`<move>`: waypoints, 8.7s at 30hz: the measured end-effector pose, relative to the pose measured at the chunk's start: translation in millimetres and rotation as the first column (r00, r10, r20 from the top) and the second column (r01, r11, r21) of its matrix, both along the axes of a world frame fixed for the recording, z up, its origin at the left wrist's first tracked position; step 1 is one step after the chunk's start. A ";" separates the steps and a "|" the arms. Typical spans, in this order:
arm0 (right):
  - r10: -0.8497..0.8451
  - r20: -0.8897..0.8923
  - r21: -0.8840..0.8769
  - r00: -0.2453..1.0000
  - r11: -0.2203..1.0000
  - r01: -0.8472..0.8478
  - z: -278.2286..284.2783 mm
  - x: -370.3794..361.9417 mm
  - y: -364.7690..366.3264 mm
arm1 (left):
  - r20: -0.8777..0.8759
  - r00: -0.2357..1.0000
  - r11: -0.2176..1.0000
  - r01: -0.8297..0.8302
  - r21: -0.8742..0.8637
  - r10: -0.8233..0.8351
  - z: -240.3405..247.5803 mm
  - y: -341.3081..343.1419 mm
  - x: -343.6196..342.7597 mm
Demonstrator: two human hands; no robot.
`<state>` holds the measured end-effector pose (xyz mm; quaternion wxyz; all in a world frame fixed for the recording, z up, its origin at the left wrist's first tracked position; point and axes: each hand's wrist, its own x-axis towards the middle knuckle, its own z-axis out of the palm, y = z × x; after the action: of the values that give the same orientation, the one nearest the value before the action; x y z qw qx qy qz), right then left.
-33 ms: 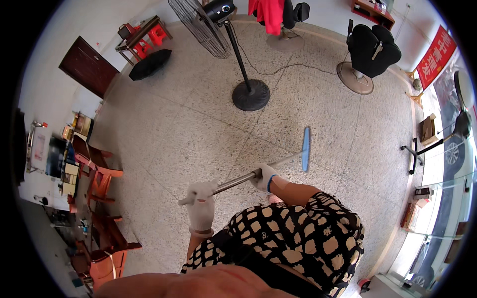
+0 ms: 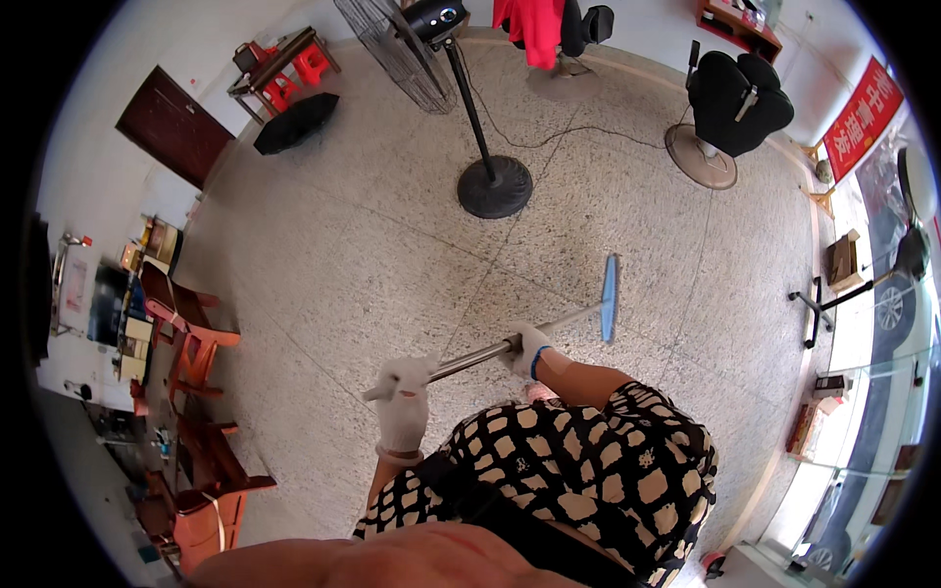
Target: The person sweeps the tiled floor using a long-handled squeegee broom and then wipes the handle of the tool with a cloth.
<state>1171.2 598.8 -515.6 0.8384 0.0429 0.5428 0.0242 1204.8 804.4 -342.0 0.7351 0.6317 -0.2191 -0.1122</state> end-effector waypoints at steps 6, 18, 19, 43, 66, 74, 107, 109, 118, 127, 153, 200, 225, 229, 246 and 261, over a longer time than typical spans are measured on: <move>-0.158 -0.301 0.065 0.941 0.981 0.185 -33.6 -2.1 -29.3 | -0.284 0.883 0.902 0.417 0.114 -0.372 -44.1 -28.0 31.1; 0.365 -0.019 0.144 0.931 0.922 -0.358 -52.2 169.6 60.7 | -0.284 0.957 0.995 0.076 0.066 -0.054 -29.6 62.9 163.8; 0.356 -0.019 0.173 0.934 0.921 -0.348 -41.8 192.7 71.3 | -0.265 0.964 0.999 0.044 0.020 -0.037 -20.0 73.5 176.5; 0.356 0.264 -0.140 0.896 0.934 -0.330 7.7 567.8 102.6 | 0.272 0.955 0.990 0.095 0.100 -0.119 28.5 108.8 462.5; 0.375 0.205 -0.075 0.904 0.927 -0.368 17.1 902.4 -31.0 | 0.492 0.677 0.825 0.537 0.178 -0.547 75.1 -64.6 835.0; 0.072 0.167 -0.161 0.983 0.986 -0.045 17.2 1043.2 -112.3 | 0.261 0.848 0.884 0.464 0.053 -0.461 50.7 -88.6 1003.1; 0.073 0.344 -0.353 0.936 0.934 0.056 6.2 1469.8 -493.8 | 0.526 0.513 0.709 0.646 0.283 -0.678 60.7 -523.8 1434.8; 0.029 0.351 -0.334 0.936 0.938 0.096 11.1 1495.8 -531.0 | 0.561 0.484 0.710 0.637 0.300 -0.671 63.3 -554.2 1472.6; -0.253 0.401 -0.305 0.880 0.869 0.389 30.9 1604.7 -709.0 | 0.516 0.493 0.690 0.654 0.312 -0.700 57.5 -697.1 1623.4; -0.249 0.494 -0.310 0.833 0.845 0.437 -64.5 1583.0 -793.9 | -0.074 0.516 0.389 0.726 0.567 -0.854 -75.7 -851.2 1650.0; -0.613 0.046 -0.259 0.789 0.755 0.602 -57.0 1655.7 -1265.0 | -0.504 0.362 -0.001 0.811 0.585 -0.784 -13.4 -1310.3 1727.5; -0.947 -0.199 -0.307 0.252 0.305 0.902 -117.4 1473.0 -1799.1 | -0.160 -0.588 -0.492 0.463 0.737 -0.793 -146.2 -2015.5 1639.9; -0.680 0.139 -0.705 0.720 0.443 0.554 -255.6 1376.2 -1862.4 | 0.200 -0.391 0.037 0.387 0.922 -0.898 -30.6 -2042.9 1607.8; -0.940 -0.038 -0.347 0.338 0.330 0.878 -156.8 1407.6 -1858.5 | -0.012 -0.372 -0.088 0.187 0.978 -0.928 -29.5 -2028.0 1607.4; -0.827 0.022 -0.247 0.561 0.539 0.805 -152.6 1448.3 -1840.3 | -0.013 -0.091 -0.048 0.390 0.920 -0.996 -26.9 -1968.1 1692.1; -0.846 0.005 -0.370 0.533 0.494 0.787 -166.7 1465.9 -1849.4 | 0.166 -0.016 0.124 0.598 0.792 -0.986 -60.2 -1956.9 1712.4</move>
<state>2637.1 -1250.5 -682.3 0.6911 0.1573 0.5248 -0.4715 2917.2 -1152.6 -402.2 0.1641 0.5115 -0.7707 -0.3427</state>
